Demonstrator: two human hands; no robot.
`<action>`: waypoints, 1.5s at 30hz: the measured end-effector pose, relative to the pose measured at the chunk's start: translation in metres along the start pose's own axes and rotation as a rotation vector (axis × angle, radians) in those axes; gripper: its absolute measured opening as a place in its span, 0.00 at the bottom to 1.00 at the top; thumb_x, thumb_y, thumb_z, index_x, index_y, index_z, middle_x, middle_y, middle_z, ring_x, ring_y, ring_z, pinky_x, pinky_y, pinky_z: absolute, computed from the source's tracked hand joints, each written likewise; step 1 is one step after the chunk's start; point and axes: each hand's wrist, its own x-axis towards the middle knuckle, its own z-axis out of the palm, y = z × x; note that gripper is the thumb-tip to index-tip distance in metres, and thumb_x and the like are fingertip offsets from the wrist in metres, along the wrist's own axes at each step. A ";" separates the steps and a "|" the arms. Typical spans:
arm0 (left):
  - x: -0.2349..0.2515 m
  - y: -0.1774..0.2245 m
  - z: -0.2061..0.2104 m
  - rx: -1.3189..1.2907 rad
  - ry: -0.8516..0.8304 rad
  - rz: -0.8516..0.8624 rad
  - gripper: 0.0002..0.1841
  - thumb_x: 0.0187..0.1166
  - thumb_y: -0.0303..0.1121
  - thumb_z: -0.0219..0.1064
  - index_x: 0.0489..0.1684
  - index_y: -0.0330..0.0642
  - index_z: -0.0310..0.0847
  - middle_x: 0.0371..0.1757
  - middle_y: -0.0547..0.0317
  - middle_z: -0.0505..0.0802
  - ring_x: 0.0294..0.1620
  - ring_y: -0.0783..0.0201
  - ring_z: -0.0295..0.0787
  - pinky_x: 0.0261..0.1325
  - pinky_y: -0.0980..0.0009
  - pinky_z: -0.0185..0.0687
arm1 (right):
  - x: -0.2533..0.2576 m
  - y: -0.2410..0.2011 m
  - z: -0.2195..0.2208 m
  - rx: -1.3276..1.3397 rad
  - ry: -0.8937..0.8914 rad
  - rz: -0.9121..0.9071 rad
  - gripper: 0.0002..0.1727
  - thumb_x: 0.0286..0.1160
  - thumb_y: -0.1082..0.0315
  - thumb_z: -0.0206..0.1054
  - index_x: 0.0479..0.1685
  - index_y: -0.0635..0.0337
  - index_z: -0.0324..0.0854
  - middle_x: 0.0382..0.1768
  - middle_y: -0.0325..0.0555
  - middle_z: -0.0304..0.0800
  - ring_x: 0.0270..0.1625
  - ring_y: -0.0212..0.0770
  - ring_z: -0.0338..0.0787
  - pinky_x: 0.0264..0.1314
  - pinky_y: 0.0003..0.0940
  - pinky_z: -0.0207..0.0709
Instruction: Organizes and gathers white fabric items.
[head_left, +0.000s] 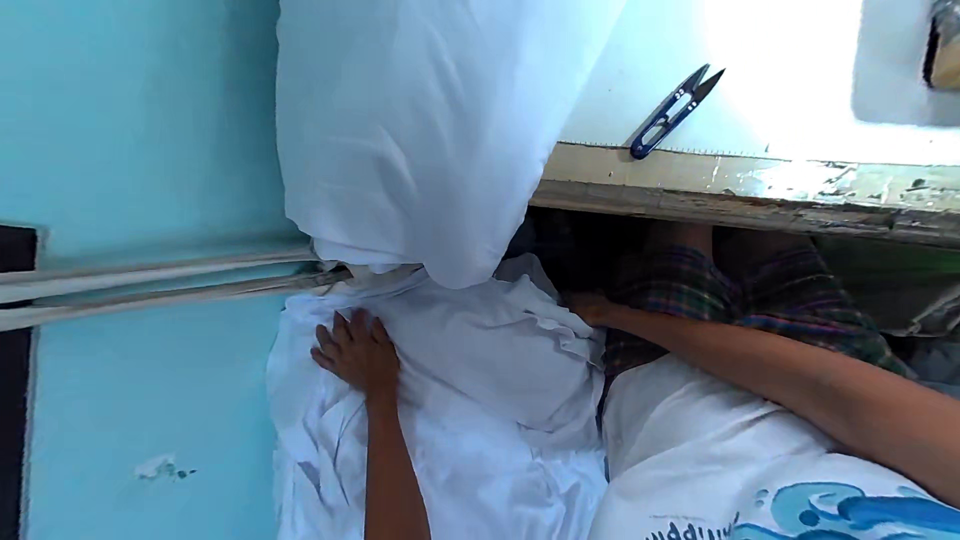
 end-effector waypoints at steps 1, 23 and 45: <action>0.000 0.001 0.000 -0.002 -0.001 -0.002 0.28 0.91 0.50 0.47 0.76 0.43 0.80 0.84 0.36 0.75 0.90 0.30 0.55 0.87 0.28 0.35 | 0.003 0.001 0.001 -0.004 -0.002 -0.023 0.28 0.95 0.57 0.50 0.86 0.65 0.66 0.77 0.69 0.77 0.82 0.68 0.72 0.83 0.73 0.53; 0.005 0.018 -0.059 -0.311 -0.224 -0.094 0.22 0.90 0.25 0.49 0.78 0.20 0.70 0.84 0.22 0.70 0.89 0.26 0.56 0.88 0.34 0.44 | -0.146 -0.109 0.066 -0.064 -0.132 -0.776 0.22 0.86 0.74 0.57 0.76 0.74 0.68 0.41 0.73 0.89 0.49 0.75 0.90 0.54 0.70 0.78; -0.153 0.110 -0.119 -0.224 -0.404 -0.308 0.55 0.62 0.36 0.81 0.94 0.39 0.48 0.87 0.27 0.67 0.77 0.23 0.73 0.72 0.20 0.59 | -0.058 -0.057 0.022 0.167 -0.014 -0.674 0.18 0.82 0.77 0.61 0.69 0.71 0.82 0.70 0.67 0.83 0.75 0.62 0.81 0.80 0.55 0.69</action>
